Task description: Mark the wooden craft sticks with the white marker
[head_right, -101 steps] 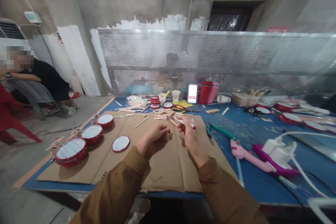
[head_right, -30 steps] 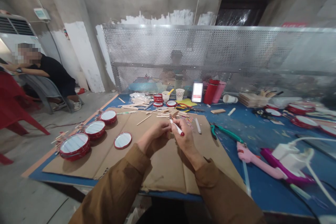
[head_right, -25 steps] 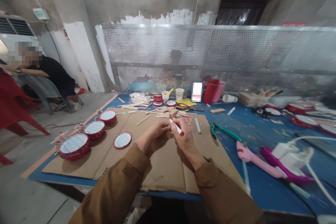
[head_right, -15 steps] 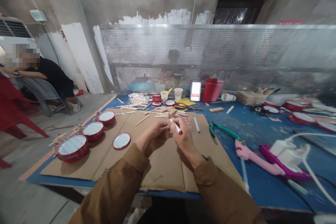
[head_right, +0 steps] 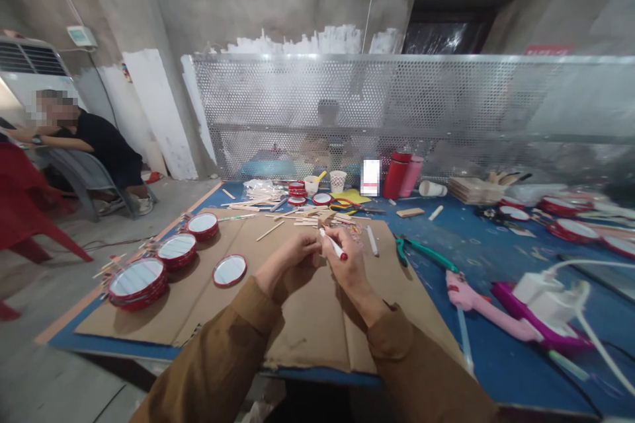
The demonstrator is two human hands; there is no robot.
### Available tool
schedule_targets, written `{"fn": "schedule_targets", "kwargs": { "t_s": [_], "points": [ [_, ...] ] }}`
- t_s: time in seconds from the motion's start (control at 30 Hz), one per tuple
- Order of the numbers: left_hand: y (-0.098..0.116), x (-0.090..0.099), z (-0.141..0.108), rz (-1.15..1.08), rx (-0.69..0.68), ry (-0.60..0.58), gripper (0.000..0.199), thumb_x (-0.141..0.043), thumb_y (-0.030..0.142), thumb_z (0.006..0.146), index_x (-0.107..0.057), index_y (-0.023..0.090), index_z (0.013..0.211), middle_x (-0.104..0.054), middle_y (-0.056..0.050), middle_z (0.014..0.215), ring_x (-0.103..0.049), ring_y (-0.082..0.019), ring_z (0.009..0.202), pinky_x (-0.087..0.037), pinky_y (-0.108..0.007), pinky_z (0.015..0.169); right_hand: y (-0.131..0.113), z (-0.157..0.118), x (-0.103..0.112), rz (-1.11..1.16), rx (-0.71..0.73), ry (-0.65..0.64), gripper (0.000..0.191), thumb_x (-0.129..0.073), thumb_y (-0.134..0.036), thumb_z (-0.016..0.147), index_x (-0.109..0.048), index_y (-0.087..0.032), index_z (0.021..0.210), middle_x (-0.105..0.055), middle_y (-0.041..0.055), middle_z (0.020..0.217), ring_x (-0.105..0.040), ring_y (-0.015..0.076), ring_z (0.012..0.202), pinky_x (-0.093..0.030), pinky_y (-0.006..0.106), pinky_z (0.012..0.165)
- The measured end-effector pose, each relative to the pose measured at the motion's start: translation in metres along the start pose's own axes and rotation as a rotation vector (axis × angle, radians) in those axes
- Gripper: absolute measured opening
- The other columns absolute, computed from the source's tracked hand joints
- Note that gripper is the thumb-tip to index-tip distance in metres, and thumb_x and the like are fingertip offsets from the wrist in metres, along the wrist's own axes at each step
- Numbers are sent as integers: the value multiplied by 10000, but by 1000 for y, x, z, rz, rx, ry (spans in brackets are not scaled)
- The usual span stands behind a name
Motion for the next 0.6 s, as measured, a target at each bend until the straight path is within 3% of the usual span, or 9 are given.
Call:
{"fn": "schedule_targets", "kwargs": {
  "t_s": [0.43, 0.6],
  "points": [
    [-3, 1, -2, -29, -14, -17, 275, -823, 340, 887, -696, 171, 711, -602, -32, 649, -537, -180, 725, -441, -295, 704, 0, 2, 3, -14, 24, -90, 295, -641, -542, 978, -730, -261, 954, -777, 76, 867, -723, 266, 809, -624, 410, 805],
    [-4, 1, 2, -32, -37, 9, 272, -853, 336, 863, -704, 158, 719, -638, -42, 723, -556, -180, 773, -468, -299, 752, -3, 1, 2, 14, -44, -89, 265, -649, -519, 943, -691, -269, 866, -753, 52, 797, -714, 253, 786, -612, 387, 780]
  ]
}}
Point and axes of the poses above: each hand's wrist, its own z-axis towards the middle knuckle, its own x-axis out of the back of the hand, y = z × x, the point moved 2 cm from there along z, towards the middle knuckle
